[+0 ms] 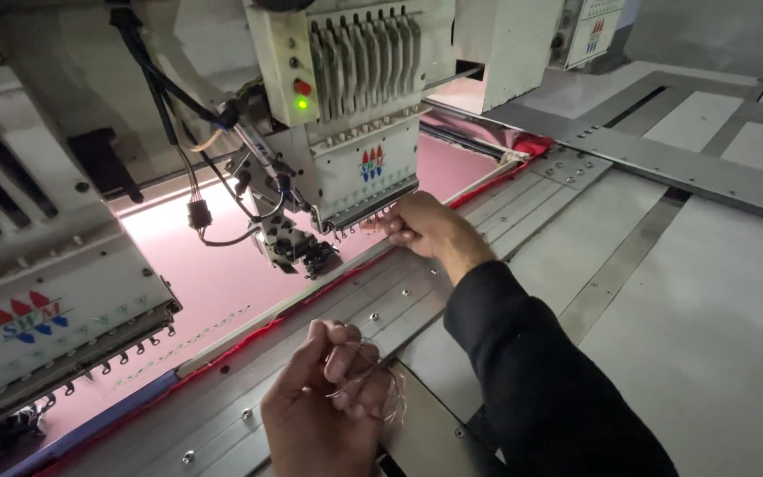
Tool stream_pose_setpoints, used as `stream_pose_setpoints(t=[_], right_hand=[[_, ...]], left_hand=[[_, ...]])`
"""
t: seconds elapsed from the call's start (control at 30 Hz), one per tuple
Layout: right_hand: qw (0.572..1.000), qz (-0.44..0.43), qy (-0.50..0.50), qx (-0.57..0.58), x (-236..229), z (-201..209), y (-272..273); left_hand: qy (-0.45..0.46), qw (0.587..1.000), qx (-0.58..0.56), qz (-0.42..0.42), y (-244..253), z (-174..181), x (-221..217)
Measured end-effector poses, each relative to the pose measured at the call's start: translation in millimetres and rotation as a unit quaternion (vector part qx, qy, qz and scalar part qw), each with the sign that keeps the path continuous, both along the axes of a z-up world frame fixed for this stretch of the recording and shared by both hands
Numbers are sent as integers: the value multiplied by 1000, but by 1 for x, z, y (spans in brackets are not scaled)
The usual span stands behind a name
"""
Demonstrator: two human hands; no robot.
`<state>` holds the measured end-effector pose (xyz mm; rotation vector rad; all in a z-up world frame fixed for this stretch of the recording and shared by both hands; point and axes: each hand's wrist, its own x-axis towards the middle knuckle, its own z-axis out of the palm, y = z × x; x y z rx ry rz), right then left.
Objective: Preparing a multi-head embroidery machine by clearing excess threads from the needles and activating the heads via control buttons.
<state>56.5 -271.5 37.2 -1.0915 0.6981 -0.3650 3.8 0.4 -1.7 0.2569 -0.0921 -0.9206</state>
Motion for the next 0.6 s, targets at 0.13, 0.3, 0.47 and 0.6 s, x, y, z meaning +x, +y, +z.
stream_pose_setpoints(t=[0.13, 0.3, 0.47, 0.6], right_hand=[[983, -167, -18, 73, 16, -3, -3], [968, -238, -4, 76, 29, -12, -8], [967, -247, 54, -21, 34, -10, 2], [957, -278, 68, -55, 43, -18, -6]], left_hand=[[23, 999, -19, -19, 0, 1, 0], [11, 1000, -6, 5, 3, 6, -1], [12, 1000, -25, -6, 3, 3, 2], [1, 998, -59, -5, 2, 0, 4]])
